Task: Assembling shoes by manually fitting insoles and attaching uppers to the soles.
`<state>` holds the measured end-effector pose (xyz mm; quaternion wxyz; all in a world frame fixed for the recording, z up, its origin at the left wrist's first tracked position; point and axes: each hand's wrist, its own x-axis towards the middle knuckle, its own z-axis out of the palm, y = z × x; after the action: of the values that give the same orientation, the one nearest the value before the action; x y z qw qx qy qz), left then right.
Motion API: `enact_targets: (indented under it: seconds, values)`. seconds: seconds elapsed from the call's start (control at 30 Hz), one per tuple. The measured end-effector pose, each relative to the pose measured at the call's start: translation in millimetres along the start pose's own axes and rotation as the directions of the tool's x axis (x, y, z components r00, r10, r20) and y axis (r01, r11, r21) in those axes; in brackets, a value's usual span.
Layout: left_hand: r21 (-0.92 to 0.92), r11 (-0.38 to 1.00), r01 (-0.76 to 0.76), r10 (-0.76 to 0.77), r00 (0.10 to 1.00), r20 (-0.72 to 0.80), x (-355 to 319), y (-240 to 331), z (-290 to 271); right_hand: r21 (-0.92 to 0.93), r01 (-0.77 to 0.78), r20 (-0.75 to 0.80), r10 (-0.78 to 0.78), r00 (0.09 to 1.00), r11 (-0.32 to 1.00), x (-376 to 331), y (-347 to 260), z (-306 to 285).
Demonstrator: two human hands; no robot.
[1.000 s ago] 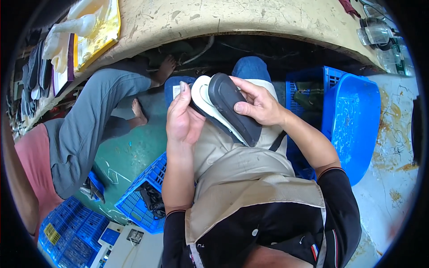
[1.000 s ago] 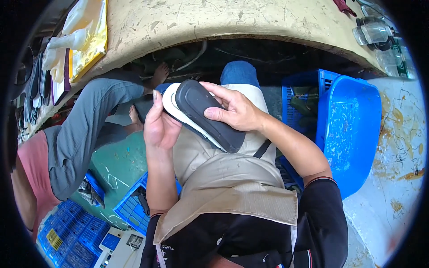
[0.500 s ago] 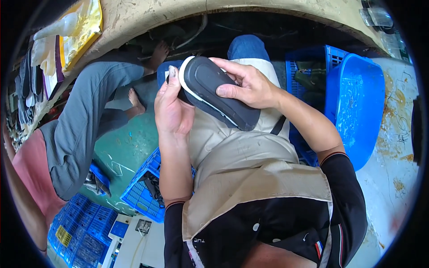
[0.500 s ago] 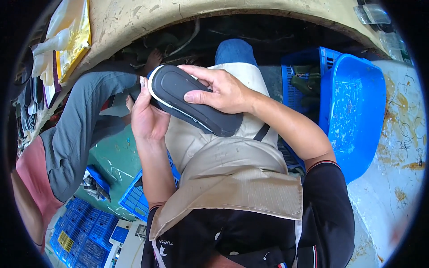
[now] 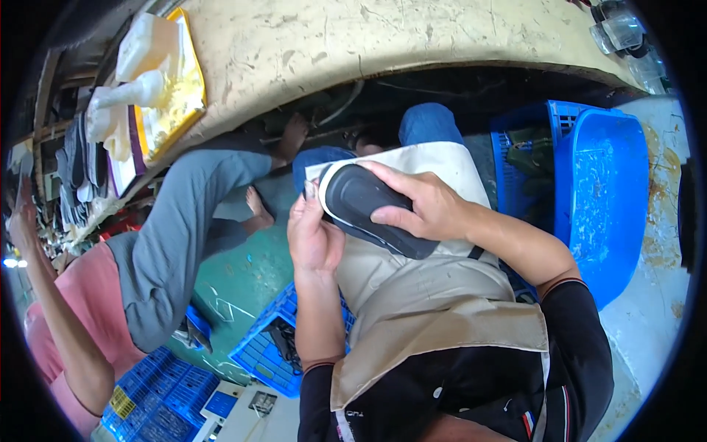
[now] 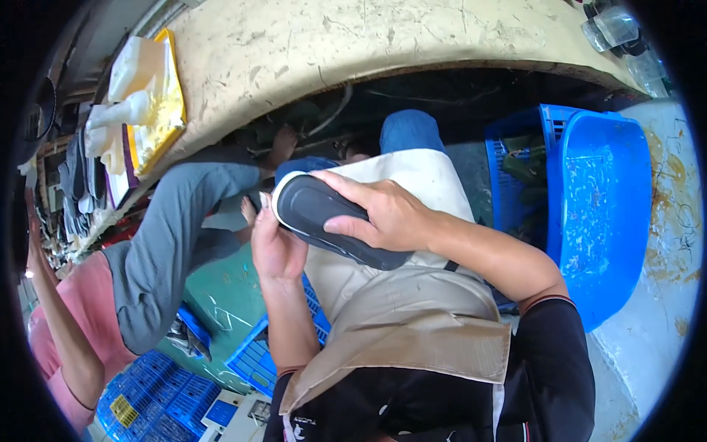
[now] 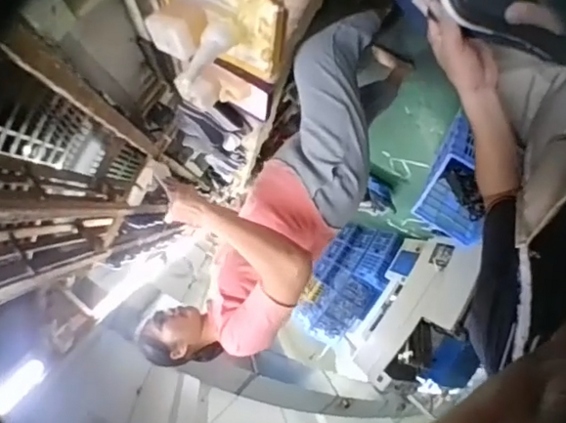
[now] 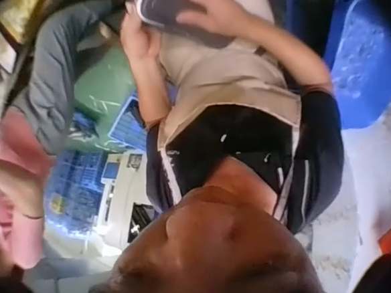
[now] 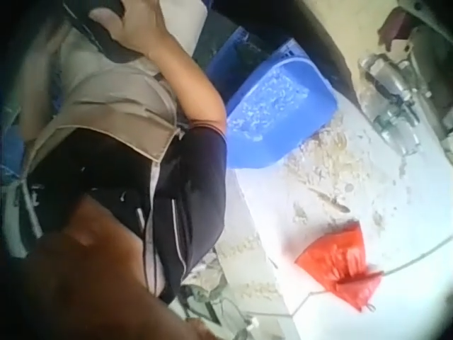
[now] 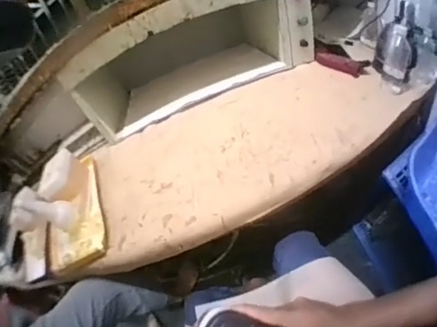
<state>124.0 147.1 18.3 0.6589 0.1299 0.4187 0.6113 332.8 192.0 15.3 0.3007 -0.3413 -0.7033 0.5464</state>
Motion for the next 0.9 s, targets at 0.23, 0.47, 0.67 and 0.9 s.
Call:
enact_targets:
  seconds: [0.23,0.47,0.67,0.9]
  values:
    - [0.081,0.993,0.082,-0.089,0.993,0.082,14,14,-2,-0.116,-0.016,-0.013,0.015,1.000,0.993,-14,-12,7]
    - [0.011,0.972,0.235,-0.235,0.970,0.058,35,-1,43,0.422,-0.048,-0.166,0.129,0.978,0.906,5,23,3]
    - [0.435,0.879,0.196,-0.229,0.973,0.025,12,-57,-19,0.640,-0.160,-0.039,0.239,0.970,0.752,-23,54,4]
    - [0.341,0.899,0.275,-0.283,0.959,-0.027,19,-83,-9,0.634,-0.361,0.034,0.442,0.896,0.684,-25,58,-12]
